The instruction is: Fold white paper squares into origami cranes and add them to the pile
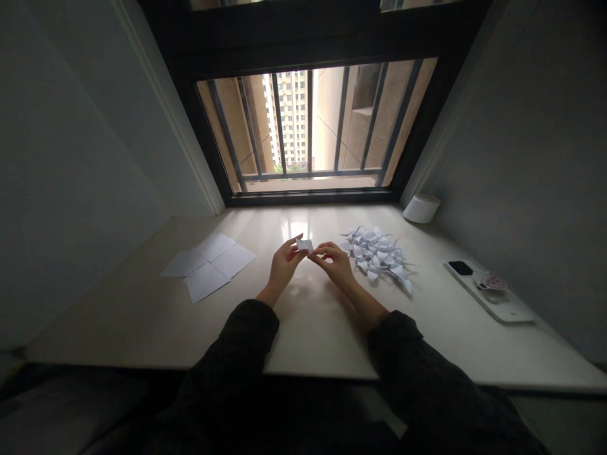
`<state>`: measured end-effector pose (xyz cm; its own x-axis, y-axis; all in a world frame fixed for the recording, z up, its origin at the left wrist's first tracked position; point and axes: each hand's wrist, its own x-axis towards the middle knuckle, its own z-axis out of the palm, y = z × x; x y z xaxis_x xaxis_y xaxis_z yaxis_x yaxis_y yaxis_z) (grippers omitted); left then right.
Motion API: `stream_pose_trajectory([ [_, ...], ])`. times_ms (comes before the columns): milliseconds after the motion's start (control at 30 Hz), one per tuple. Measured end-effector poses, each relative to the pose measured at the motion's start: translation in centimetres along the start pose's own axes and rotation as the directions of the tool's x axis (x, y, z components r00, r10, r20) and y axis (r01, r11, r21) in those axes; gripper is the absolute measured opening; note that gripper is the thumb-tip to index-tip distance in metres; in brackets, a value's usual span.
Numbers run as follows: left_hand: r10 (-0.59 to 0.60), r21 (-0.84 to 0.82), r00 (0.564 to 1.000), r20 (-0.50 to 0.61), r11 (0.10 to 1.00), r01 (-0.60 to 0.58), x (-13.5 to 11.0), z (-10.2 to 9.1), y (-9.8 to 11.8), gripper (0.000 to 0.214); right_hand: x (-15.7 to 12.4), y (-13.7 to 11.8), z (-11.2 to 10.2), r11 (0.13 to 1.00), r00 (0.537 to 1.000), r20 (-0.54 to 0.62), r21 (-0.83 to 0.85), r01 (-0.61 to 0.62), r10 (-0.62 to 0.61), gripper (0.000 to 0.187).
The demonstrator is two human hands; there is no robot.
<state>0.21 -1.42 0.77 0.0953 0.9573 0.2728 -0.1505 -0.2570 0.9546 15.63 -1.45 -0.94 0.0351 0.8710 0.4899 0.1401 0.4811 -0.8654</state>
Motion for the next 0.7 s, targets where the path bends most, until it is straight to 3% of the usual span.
stream_pose_trajectory([
  [467, -0.012, 0.023, 0.999, 0.050, 1.000, 0.011, 0.4, -0.8, 0.5, 0.048, 0.5, -0.2, -0.9, 0.994, 0.995, 0.090, 0.094, -0.061, 0.053, 0.021],
  [700, -0.045, 0.035, 0.997, 0.067, 0.998, 0.042, 0.6, -1.1, 0.8, 0.049, 0.6, -0.5, -1.0, 0.997, 0.999, 0.026, 0.072, 0.018, -0.020, 0.018],
])
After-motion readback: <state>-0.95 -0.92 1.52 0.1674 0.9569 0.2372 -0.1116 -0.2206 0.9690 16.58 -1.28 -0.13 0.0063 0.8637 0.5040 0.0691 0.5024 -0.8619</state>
